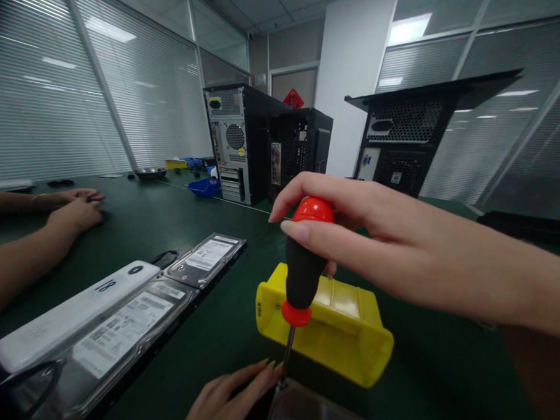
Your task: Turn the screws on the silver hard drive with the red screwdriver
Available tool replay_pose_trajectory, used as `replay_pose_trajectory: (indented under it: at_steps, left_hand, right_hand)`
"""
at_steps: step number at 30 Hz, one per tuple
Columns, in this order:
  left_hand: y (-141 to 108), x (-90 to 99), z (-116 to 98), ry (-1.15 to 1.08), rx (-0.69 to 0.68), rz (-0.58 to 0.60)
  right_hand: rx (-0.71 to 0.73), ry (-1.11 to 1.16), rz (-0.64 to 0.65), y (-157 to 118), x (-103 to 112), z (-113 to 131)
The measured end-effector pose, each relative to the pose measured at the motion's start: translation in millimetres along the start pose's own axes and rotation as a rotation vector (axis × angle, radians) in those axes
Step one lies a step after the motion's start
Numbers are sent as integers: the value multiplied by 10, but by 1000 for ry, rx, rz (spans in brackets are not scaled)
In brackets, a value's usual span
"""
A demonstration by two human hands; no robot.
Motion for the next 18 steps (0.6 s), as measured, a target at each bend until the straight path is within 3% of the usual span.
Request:
replay_pose_trajectory:
  at_steps: [5, 11, 18]
  left_hand:
    - [-15, 28, 5, -2, 7, 14]
    - [-53, 160, 62, -13, 49, 1]
    - [-45, 33, 242, -47, 107, 17]
  right_hand:
    - [131, -24, -52, 40, 11, 75]
    - [120, -28, -81, 70, 21, 81]
    - [129, -45, -105, 71, 35, 71]
Point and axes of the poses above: each hand's wrist, its own y-axis towards the middle knuckle, its own x-axis out of the back of the hand, z = x × y, the point moved 9 cm from there along y, towards the middle knuckle, and after that the axes turned 11 degrees about -z, right-handed, at the moved point
